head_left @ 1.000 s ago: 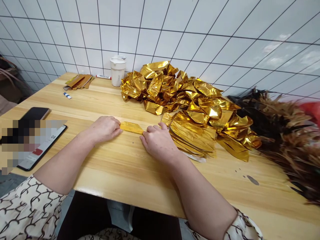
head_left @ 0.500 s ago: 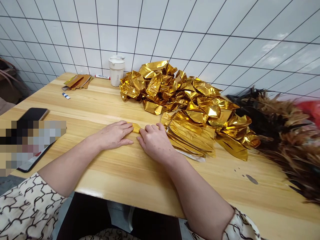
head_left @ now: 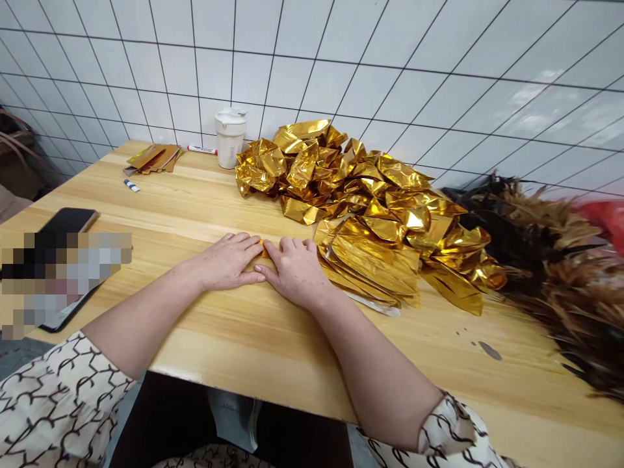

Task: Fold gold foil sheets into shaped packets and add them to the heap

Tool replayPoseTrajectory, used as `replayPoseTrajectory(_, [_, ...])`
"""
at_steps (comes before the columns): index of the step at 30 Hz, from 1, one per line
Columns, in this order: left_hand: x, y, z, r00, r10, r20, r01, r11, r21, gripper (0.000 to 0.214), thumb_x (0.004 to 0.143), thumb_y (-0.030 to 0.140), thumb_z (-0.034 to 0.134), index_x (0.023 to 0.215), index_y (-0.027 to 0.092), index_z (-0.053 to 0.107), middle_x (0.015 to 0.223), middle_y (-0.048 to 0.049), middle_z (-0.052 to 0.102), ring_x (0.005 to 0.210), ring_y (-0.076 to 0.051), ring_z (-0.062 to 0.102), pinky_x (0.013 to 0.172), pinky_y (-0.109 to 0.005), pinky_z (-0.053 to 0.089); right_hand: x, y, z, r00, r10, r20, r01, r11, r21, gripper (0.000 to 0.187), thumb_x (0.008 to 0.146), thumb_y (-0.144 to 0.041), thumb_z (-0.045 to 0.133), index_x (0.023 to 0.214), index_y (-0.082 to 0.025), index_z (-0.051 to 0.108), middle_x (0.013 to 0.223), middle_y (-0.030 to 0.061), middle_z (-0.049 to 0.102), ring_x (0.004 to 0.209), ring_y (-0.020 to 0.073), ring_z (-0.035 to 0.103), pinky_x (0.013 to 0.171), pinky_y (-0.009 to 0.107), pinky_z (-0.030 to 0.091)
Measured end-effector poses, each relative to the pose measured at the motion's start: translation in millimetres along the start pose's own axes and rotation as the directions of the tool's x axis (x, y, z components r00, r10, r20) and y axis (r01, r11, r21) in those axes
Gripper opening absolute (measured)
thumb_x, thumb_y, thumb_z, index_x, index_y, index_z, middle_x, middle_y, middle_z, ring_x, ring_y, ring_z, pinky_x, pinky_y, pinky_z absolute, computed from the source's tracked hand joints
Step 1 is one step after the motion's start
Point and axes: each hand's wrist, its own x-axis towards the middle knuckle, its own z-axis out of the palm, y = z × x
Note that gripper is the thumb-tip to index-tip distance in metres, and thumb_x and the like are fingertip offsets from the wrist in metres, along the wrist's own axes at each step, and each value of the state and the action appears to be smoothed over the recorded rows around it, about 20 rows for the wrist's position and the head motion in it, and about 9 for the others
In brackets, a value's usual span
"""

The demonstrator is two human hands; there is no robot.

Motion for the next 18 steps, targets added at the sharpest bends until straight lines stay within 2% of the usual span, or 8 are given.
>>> replayPoseTrajectory(10, [-0.1, 1.7, -6.4, 0.999, -0.051, 0.019, 0.051, 0.998, -0.023, 0.043, 0.091, 0.046, 0.049, 0.121, 0.015, 0.054, 0.132, -0.0123, 0.056, 0.122, -0.026, 0.048, 0.103, -0.039, 0.037, 0.2, 0.5, 1.1, 1.0, 0.021, -0.014, -0.021, 0.999, 0.025, 0.053, 0.095, -0.051, 0.037, 0.128, -0.014, 0.053, 0.109, 0.0177, 0.061, 0.103, 0.0293, 0.051, 0.086, 0.041, 0.027])
replayPoseTrajectory(18, [0.5, 1.8, -4.9, 1.0, -0.024, 0.019, 0.024, 0.999, -0.025, 0.044, 0.091, 0.043, 0.049, 0.125, 0.015, 0.052, 0.134, -0.0113, 0.054, 0.118, -0.025, 0.049, 0.101, -0.04, 0.037, 1.7, 1.6, 1.8, 1.0, 0.002, -0.003, -0.002, 1.0, 0.03, 0.056, 0.095, -0.052, 0.035, 0.139, -0.019, 0.045, 0.109, 0.017, 0.06, 0.102, 0.0297, 0.05, 0.084, 0.04, 0.026])
